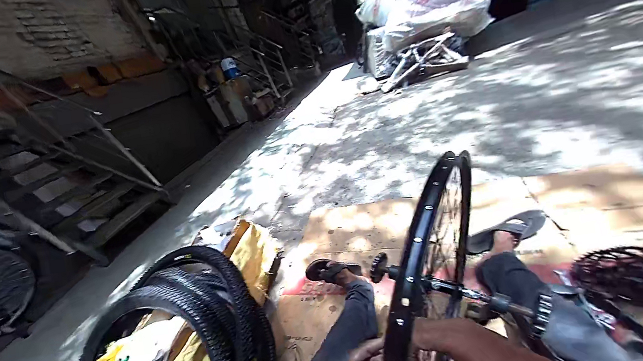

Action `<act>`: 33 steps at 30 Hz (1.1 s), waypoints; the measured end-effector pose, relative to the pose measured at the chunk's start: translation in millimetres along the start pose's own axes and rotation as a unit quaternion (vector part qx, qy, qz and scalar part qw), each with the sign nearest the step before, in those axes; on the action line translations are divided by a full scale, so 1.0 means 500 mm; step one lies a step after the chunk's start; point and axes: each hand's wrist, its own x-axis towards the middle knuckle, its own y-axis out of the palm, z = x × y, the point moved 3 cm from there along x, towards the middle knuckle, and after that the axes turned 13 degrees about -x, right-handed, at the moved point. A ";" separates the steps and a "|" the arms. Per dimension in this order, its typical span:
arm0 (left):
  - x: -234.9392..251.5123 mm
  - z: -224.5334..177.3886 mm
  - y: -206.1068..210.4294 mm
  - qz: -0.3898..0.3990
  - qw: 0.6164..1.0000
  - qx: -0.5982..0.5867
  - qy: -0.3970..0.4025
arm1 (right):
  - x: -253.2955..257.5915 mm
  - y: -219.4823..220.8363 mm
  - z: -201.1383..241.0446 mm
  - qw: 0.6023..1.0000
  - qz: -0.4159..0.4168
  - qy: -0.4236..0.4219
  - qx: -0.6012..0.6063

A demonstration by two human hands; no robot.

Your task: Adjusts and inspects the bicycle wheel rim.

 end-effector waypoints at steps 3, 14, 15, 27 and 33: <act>0.001 -0.008 0.004 0.004 0.999 0.014 -0.033 | 0.017 -0.019 -0.008 0.999 0.011 0.018 0.034; 0.034 -0.022 0.014 0.038 0.994 0.001 -0.106 | -0.030 0.023 0.019 0.960 -0.247 0.103 -0.087; 0.049 -0.031 0.017 0.062 0.994 0.031 -0.086 | -0.035 0.013 0.014 0.958 -0.237 0.123 -0.104; 0.355 -0.076 0.241 0.291 0.940 -0.052 -0.173 | -0.297 0.253 -0.263 0.438 -0.402 0.677 0.433; 0.406 -0.067 0.289 0.295 0.938 -0.097 -0.153 | -0.316 0.281 -0.386 0.524 -0.316 0.701 0.367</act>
